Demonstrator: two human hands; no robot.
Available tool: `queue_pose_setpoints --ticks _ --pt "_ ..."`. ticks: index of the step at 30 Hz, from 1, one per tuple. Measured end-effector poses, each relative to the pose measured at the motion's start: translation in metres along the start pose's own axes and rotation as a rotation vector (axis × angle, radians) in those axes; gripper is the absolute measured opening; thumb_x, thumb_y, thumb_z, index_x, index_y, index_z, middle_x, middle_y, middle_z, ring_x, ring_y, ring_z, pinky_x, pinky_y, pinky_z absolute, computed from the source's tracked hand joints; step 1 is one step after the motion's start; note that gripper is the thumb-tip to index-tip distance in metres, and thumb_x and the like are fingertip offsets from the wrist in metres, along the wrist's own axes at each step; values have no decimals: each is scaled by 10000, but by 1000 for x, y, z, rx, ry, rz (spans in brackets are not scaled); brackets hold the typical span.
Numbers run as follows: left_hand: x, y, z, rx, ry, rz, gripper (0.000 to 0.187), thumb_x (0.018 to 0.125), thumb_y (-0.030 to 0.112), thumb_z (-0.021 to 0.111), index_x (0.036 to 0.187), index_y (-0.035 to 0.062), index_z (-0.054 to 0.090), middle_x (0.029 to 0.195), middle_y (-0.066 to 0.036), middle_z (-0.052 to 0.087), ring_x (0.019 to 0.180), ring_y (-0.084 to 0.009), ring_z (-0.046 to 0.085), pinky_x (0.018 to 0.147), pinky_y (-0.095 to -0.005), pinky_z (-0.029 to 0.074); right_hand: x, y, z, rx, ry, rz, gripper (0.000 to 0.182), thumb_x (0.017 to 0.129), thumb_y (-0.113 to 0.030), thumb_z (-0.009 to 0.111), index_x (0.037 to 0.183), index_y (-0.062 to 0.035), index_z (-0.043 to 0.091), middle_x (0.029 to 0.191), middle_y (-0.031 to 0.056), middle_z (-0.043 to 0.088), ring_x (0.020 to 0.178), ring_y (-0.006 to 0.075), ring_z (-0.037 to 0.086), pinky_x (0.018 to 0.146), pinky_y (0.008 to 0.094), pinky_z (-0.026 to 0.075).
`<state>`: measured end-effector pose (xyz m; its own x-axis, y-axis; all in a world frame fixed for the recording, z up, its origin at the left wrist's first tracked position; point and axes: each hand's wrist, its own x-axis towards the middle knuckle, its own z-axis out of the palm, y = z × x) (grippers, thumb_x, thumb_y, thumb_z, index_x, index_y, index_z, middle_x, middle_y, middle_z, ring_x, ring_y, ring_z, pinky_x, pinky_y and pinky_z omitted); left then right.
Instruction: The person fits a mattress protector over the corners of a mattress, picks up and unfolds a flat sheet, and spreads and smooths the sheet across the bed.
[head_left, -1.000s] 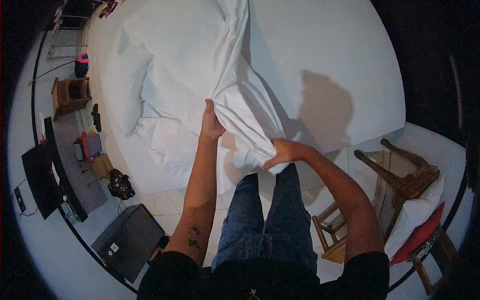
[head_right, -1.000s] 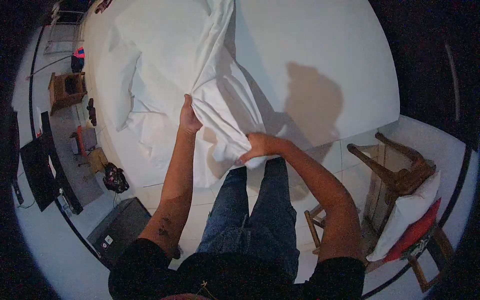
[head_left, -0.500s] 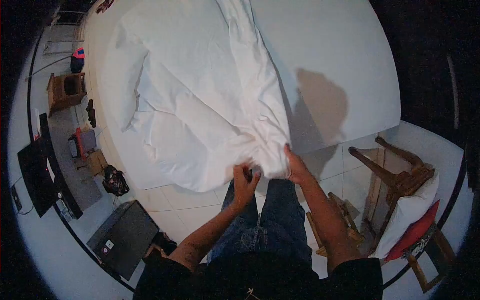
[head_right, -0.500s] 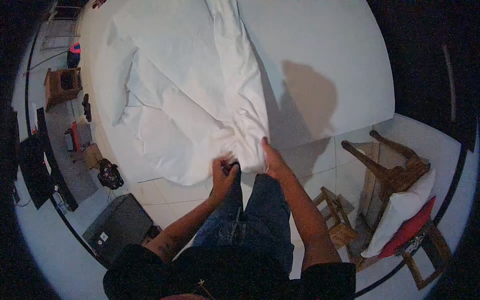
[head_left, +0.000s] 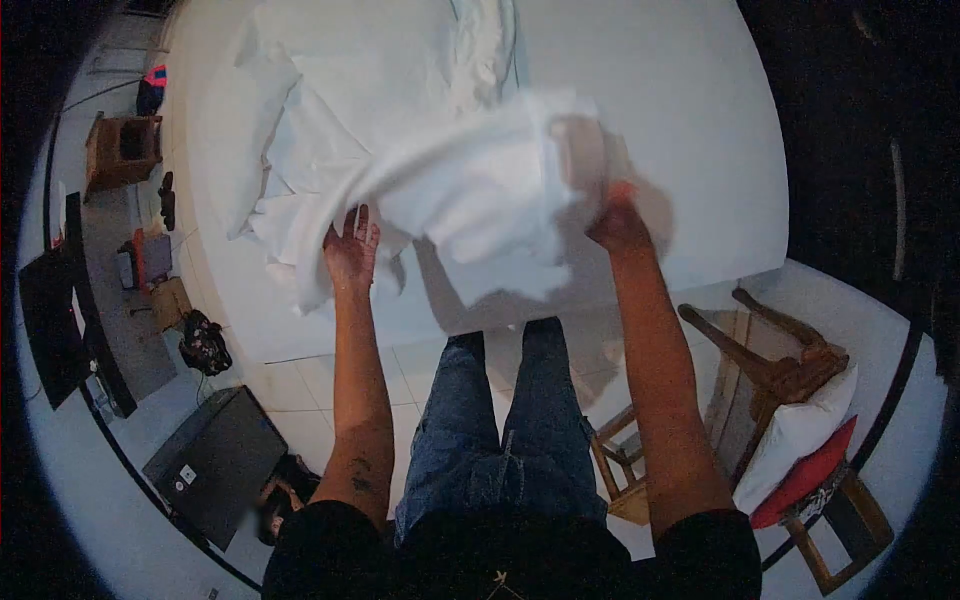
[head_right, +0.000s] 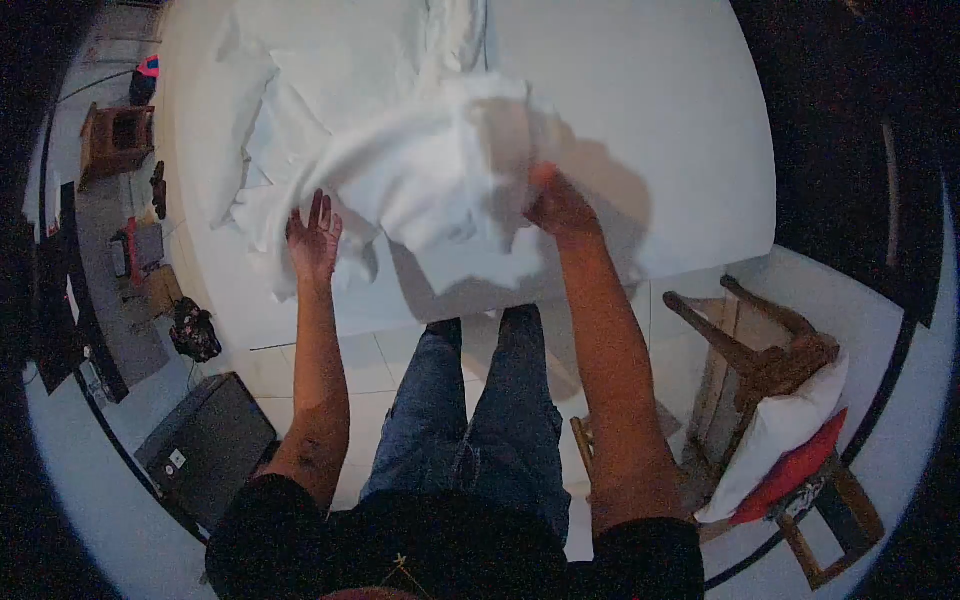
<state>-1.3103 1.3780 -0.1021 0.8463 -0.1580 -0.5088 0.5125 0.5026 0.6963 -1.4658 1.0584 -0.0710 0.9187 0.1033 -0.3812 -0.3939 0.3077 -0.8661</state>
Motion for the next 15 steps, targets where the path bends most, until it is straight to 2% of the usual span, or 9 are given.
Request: queue_pose_setpoints --ticks 2,3,5,8,10,11,12,14,15 --pt "10 4 -10 129 138 -19 484 787 463 421 1164 167 347 1178 -91 414 1088 -213 390 847 -407 338 32 13 -2 181 12 -167 759 669 -525 572 1136 39 373 1074 145 488 961 268 504 830 381 410" --pt "13 -6 -22 184 276 -83 559 743 489 478 1164 145 348 1122 -85 413 1006 -206 414 847 -398 329 39 -1 11 180 6 -187 759 669 -525 572 1136 39 373 1074 145 488 961 268 504 830 381 410" --pt "-3 -29 -24 282 447 -275 699 675 547 539 1184 120 321 1056 -75 405 922 -204 424 855 -417 302 41 -36 46 592 23 122 641 720 -486 534 1106 13 426 1033 135 517 920 250 529 816 375 418" --pt "-30 -88 -24 109 565 -734 797 639 609 534 1193 88 294 1010 -78 398 936 -229 383 872 -499 246 27 2 55 800 -16 245 637 728 -410 552 1176 -2 356 1045 119 514 927 221 523 800 326 412" --pt "-36 -123 -28 -16 413 -600 792 671 601 507 1224 71 303 1162 -133 418 1079 -257 398 901 -449 281 18 13 82 -15 -30 370 582 719 -335 560 1151 10 375 1021 120 530 914 233 528 794 349 404" --pt "-40 -128 -21 133 387 -335 675 721 520 517 1175 49 350 1066 -110 474 975 -219 460 845 -349 355 10 17 91 -22 -29 386 582 719 -335 560 1151 10 375 1021 120 530 914 233 528 794 349 404" --pt "-55 -120 -9 123 402 -355 675 721 520 517 1175 49 350 1066 -110 474 975 -219 460 845 -349 355 -1 22 100 -151 55 419 559 703 -268 573 1148 4 372 987 149 540 912 267 528 797 364 400" --pt "-75 -110 11 738 238 111 540 743 322 583 1125 29 340 1000 -101 467 885 -181 471 769 -321 386 -26 34 114 -288 134 460 545 688 -202 585 1146 -2 368 953 178 550 910 301 528 799 380 397" --pt "-85 -126 10 791 -65 34 370 777 196 542 1065 18 394 853 -68 520 794 -144 494 706 -239 395 -36 48 120 -461 181 340 579 670 -194 592 1154 8 349 956 203 542 913 327 519 800 392 394"
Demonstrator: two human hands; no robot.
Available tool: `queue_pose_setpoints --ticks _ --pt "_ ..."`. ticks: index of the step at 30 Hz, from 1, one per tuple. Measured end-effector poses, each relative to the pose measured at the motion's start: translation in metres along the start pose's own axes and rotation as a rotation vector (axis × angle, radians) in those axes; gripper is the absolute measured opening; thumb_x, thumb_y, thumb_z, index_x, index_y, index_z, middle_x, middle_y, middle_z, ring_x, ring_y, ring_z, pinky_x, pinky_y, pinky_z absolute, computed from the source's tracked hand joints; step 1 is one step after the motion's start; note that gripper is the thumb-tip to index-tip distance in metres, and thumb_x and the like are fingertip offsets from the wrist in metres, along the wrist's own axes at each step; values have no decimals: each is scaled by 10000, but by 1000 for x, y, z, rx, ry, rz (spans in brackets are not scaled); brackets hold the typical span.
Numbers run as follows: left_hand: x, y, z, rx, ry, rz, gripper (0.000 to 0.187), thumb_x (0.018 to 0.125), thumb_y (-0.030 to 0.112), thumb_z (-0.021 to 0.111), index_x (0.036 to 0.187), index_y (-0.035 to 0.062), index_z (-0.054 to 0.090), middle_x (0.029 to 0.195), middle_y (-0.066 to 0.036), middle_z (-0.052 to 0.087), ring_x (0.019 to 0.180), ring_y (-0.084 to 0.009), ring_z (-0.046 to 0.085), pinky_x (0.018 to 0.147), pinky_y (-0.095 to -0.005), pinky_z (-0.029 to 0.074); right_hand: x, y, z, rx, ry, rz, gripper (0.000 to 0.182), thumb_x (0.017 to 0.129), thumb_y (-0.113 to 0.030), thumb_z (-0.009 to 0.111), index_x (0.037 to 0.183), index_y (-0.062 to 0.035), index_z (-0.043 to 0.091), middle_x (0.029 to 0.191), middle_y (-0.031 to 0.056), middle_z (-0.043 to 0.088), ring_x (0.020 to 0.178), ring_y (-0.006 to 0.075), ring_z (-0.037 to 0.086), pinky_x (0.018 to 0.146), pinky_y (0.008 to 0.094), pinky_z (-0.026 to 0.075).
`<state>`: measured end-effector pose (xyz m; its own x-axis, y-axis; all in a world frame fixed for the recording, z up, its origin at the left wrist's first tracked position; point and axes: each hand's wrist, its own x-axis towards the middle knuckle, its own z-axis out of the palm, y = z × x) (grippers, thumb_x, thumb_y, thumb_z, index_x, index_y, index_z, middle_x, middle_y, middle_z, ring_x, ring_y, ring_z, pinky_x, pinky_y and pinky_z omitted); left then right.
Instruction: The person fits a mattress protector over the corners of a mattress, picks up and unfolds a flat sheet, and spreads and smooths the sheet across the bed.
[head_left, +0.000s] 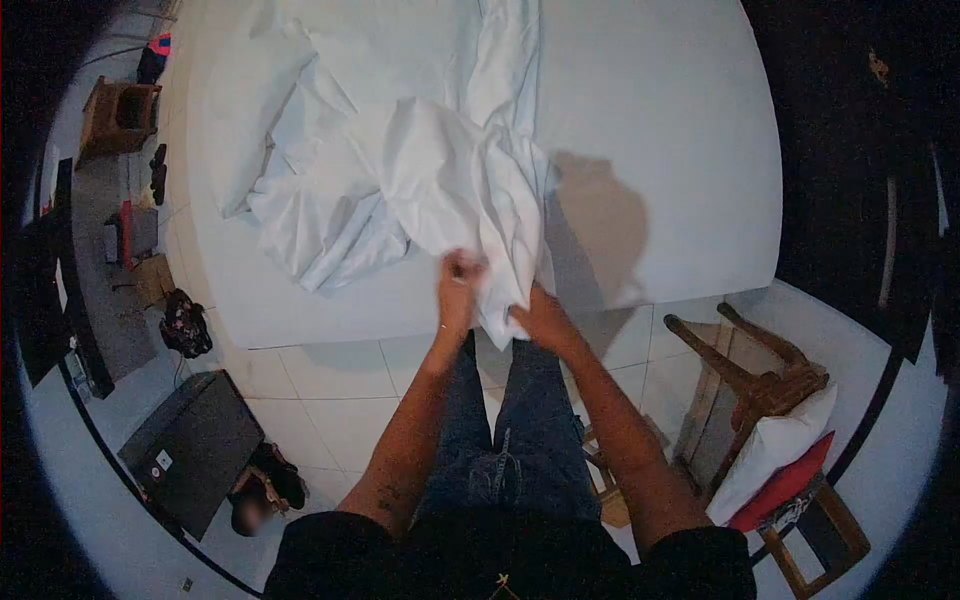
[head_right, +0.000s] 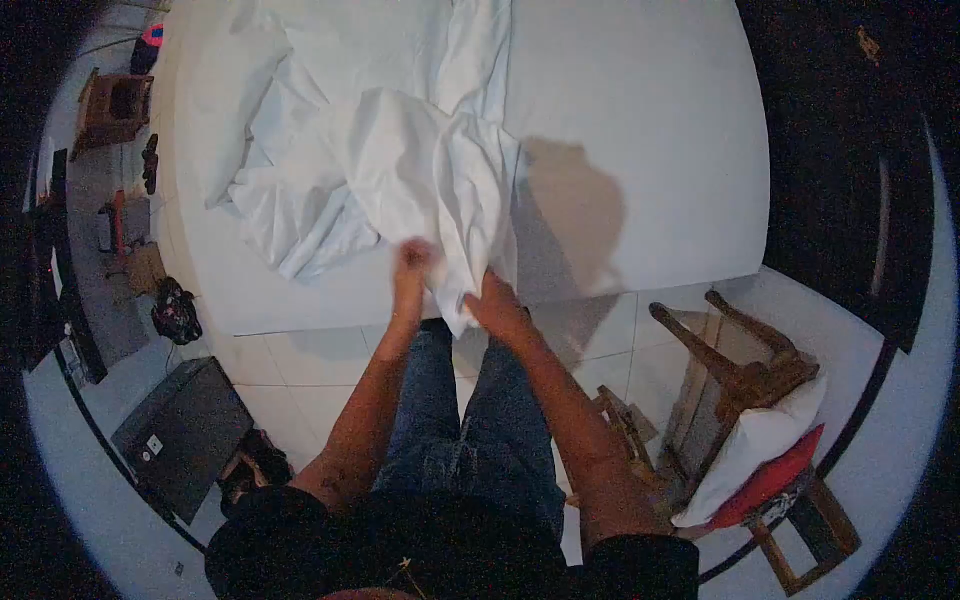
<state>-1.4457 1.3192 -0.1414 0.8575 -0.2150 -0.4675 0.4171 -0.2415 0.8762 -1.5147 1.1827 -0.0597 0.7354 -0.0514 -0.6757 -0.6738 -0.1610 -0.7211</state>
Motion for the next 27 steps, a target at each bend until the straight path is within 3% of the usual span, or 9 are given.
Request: queue_pose_setpoints --ticks 3,6,10,12,17,19,20,24,27 --pt "-29 8 20 233 -388 -212 367 788 272 511 1016 -10 453 845 -78 534 775 -164 505 709 -281 409 -35 -6 22 -101 54 -58 571 640 -193 608 1105 43 375 939 280 510 889 408 493 792 417 394" --pt "-21 29 2 -407 -212 -451 390 808 309 459 1057 9 456 944 -88 536 841 -159 507 724 -289 419 -52 7 12 -428 -173 -28 485 649 -193 593 1060 7 430 910 216 550 836 392 525 742 415 425" --pt "-26 84 -8 -566 -148 -358 380 852 282 364 1087 -12 417 1003 -107 508 892 -183 492 762 -306 396 -62 39 1 -755 -23 -301 483 649 -236 589 1045 2 448 874 204 563 804 375 539 716 425 432" --pt "-27 86 -11 -650 -79 -364 358 848 265 381 1098 10 402 979 -79 498 857 -174 484 767 -304 390 -80 11 -2 -744 -306 160 462 680 -274 557 1039 -2 458 847 208 566 826 363 533 770 425 404" --pt "-57 30 -16 -384 -377 -594 223 772 82 458 994 58 449 791 -23 491 696 -114 479 623 -221 407 -159 -9 37 -178 -882 -10 499 762 -380 498 1073 2 421 851 205 548 843 247 529 730 375 418" --pt "-86 21 -3 -525 -438 -766 218 750 42 476 967 25 463 714 -33 495 598 -126 499 559 -226 421 -153 16 62 769 104 277 472 804 -377 454 1069 11 415 945 180 504 817 214 508 695 340 409" --pt "-98 0 1 -576 -550 -772 222 758 66 488 973 18 462 719 -48 506 598 -141 517 565 -242 430 -140 16 65 685 431 155 414 834 -339 417 1075 -3 451 921 126 539 916 255 478 840 352 338" --pt "-122 -5 -1 -314 -519 -730 232 762 98 515 976 20 473 778 -73 536 649 -144 537 612 -265 431 -136 20 70 953 116 376 341 851 -273 379 1069 -21 452 915 114 534 835 221 498 773 316 373" --pt "-102 -44 -42 115 -1 -322 255 754 146 546 951 4 471 811 -98 552 729 -189 528 692 -274 417 -141 26 93 1227 -233 634 282 868 -207 342 1063 -38 454 910 103 528 753 188 518 705 280 409"
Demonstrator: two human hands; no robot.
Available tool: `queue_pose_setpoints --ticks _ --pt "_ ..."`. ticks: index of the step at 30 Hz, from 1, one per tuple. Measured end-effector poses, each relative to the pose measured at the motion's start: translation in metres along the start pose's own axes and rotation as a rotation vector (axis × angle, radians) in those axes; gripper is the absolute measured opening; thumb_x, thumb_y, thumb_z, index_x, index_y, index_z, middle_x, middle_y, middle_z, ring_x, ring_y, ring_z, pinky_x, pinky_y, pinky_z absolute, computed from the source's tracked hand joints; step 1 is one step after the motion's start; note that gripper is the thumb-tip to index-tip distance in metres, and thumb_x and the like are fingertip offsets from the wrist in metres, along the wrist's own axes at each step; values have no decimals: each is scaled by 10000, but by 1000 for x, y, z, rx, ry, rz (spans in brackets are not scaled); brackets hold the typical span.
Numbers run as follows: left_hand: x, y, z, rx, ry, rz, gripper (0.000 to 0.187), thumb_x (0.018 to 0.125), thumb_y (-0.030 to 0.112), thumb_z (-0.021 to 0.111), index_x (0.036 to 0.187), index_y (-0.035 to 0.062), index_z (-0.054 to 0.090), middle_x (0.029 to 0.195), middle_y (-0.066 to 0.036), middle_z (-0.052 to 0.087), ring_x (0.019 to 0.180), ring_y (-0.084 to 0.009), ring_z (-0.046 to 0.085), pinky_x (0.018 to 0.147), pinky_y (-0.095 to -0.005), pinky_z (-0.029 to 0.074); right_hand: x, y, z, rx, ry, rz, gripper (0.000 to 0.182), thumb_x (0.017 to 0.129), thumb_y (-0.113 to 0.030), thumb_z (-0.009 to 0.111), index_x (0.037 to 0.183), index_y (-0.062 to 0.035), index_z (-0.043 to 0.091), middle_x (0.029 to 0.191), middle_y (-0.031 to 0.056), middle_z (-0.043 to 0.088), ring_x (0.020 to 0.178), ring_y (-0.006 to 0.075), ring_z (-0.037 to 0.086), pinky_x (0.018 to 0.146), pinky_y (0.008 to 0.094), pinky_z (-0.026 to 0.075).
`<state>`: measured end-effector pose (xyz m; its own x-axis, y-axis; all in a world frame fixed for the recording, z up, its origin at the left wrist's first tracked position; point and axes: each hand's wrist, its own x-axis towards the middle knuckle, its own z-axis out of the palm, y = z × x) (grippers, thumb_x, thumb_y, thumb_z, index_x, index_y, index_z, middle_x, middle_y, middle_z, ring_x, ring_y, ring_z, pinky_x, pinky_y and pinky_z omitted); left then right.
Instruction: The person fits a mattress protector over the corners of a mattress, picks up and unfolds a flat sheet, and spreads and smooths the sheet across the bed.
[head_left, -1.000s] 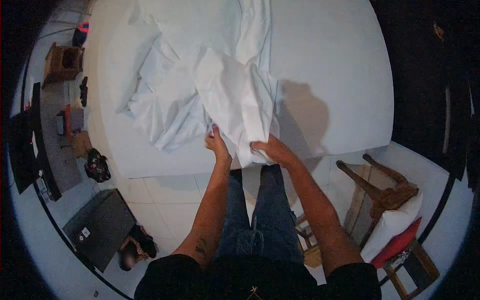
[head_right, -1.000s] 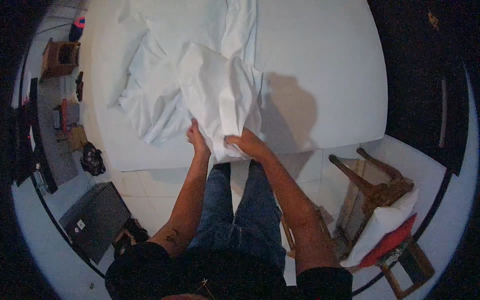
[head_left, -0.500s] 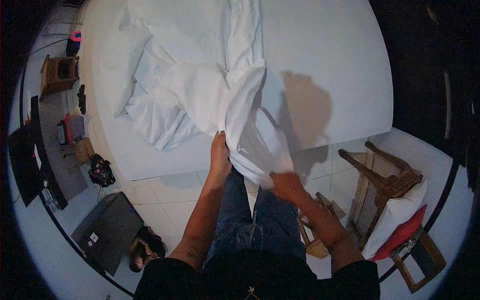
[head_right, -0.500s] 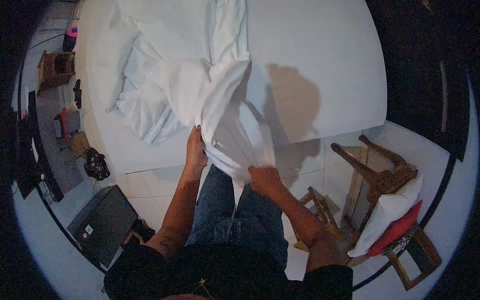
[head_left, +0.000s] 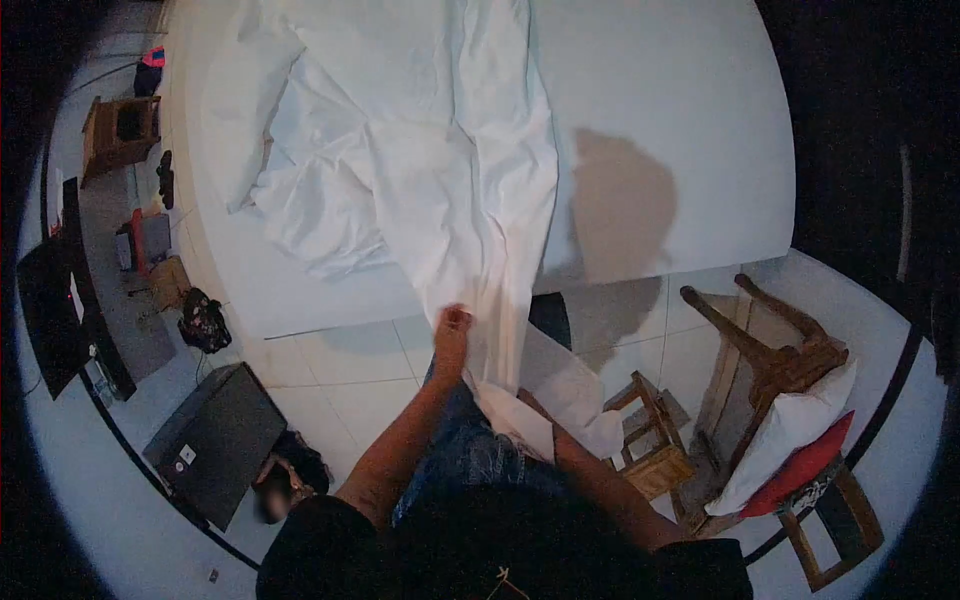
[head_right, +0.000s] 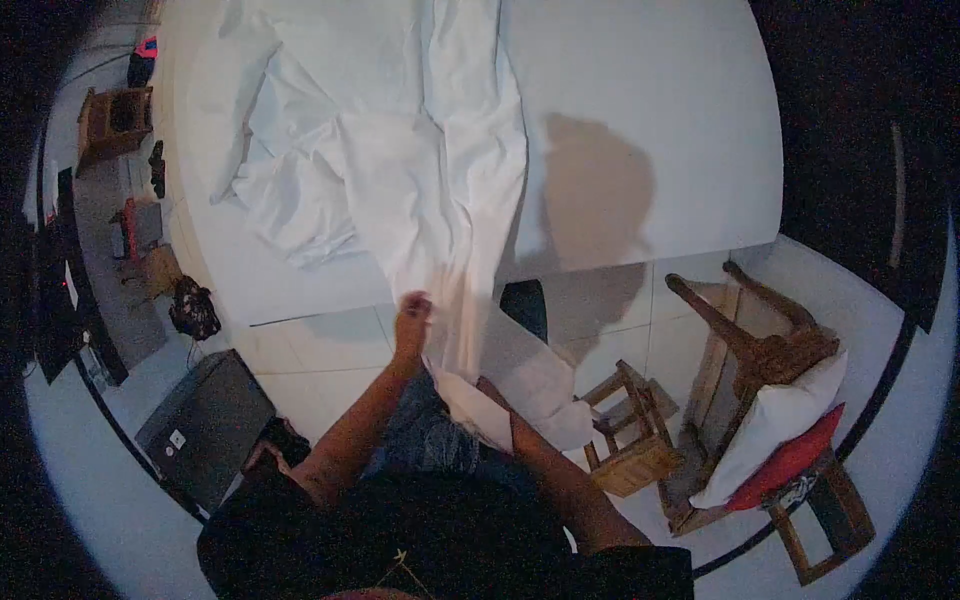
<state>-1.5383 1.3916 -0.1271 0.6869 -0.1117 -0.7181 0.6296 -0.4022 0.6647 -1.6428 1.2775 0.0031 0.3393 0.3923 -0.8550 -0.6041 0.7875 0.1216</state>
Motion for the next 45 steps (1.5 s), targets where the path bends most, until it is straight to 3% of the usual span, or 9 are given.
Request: queue_pose_setpoints --ticks 2,4,8,12,20,23,25,35,45 --pt "9 -26 -19 241 250 232 344 759 227 563 999 1 466 849 -102 549 799 -210 520 740 -293 408 10 21 -13 69 6 -216 229 855 -141 367 984 -12 507 873 54 536 790 152 514 657 261 415" --pt "27 -99 -18 229 501 -773 450 757 343 562 1057 20 470 951 -116 538 870 -222 513 807 -315 386 11 38 -51 440 0 -185 248 839 -141 401 1030 -4 480 908 62 525 823 157 515 715 277 416" --pt "-1 -33 29 -1191 -529 -740 554 757 469 501 1145 79 435 1097 -98 499 959 -244 490 851 -363 375 18 55 -92 -11 20 -369 302 818 -196 446 1046 1 467 922 68 529 835 169 516 734 294 416" --pt "13 -51 55 -1156 -498 -763 503 787 431 475 1150 85 433 1095 -76 505 966 -228 489 846 -351 382 3 53 -116 -90 135 -405 378 830 -205 438 1143 -4 374 1053 110 484 940 221 479 808 301 390" --pt "-25 -31 4 385 -879 386 383 809 247 466 1133 45 438 1108 -83 495 996 -217 482 858 -298 363 51 -27 -71 -186 257 -225 441 784 -319 517 1077 2 445 1013 109 521 903 252 516 781 337 414" --pt "-6 -131 38 -409 -721 -144 414 758 289 513 1115 86 464 1067 -104 513 975 -211 493 832 -299 381 69 1 -93 268 94 -39 440 813 -311 476 1140 -29 388 1064 101 494 934 210 499 803 296 401" --pt "-4 -139 45 -815 -601 -405 430 732 310 537 1106 107 477 1046 -115 522 965 -208 499 819 -300 390 -1 -14 -36 -712 38 -622 410 823 -241 475 1139 8 395 1064 129 487 957 221 471 840 314 368" --pt "56 55 75 -260 -55 -208 340 722 314 532 979 92 511 988 -131 539 929 -214 514 799 -322 402 -90 -55 -46 -648 644 -639 380 838 -245 419 1131 -3 416 1073 145 477 960 270 450 819 346 357" --pt "93 202 -140 309 526 -73 278 711 317 527 851 78 544 930 -147 556 892 -219 529 779 -344 414 -265 -209 -148 -1025 840 -735 351 808 -277 432 1037 -18 497 996 118 538 876 248 515 767 328 409"
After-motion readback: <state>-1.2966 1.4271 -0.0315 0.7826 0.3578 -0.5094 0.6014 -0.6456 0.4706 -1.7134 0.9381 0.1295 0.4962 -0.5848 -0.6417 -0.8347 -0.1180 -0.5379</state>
